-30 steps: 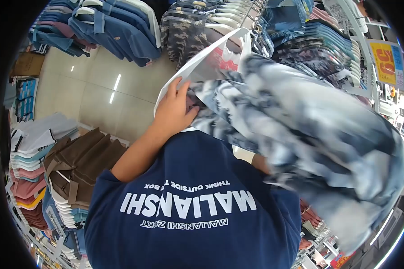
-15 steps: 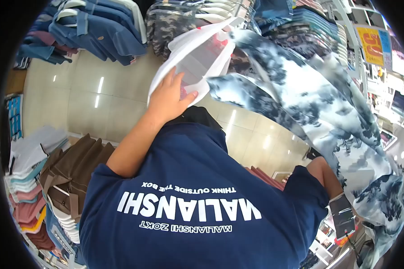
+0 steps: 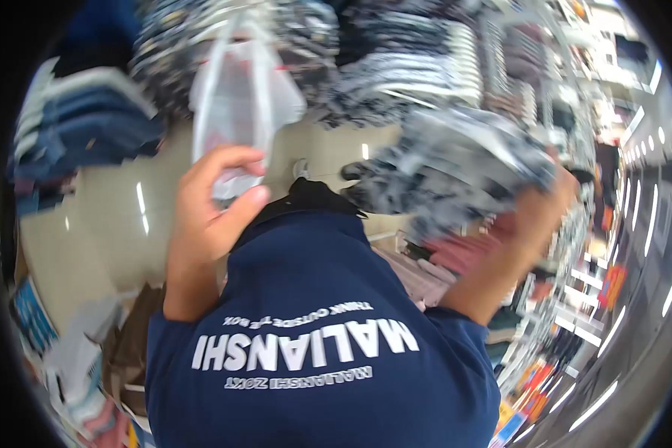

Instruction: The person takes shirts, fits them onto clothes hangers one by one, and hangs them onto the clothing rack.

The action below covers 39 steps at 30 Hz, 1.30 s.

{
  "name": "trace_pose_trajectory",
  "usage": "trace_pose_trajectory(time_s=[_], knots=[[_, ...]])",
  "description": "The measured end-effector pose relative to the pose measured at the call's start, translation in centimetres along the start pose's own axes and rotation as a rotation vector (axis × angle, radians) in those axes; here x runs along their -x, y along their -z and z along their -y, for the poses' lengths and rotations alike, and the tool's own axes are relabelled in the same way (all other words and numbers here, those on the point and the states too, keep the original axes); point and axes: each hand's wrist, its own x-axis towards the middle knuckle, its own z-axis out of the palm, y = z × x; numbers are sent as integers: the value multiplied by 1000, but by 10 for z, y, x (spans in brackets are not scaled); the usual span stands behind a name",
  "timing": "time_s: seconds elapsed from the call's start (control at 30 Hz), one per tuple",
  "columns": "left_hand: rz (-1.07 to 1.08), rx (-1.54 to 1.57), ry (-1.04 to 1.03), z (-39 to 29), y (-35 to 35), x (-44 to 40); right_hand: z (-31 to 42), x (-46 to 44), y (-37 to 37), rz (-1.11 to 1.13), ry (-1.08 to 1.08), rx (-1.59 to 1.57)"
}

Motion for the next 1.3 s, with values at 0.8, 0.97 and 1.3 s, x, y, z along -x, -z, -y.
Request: trace_pose_trajectory(time_s=[0.8, 0.97, 1.3], knots=[[409, -793, 37, 185, -326, -122, -107, 63, -235, 945, -709, -1909], [443, -1023, 149, 164, -315, -125, -106, 57, -252, 934, -747, -1894], [926, -672, 573, 161, -270, -130, -77, 50, -244, 995, -765, -1799]])
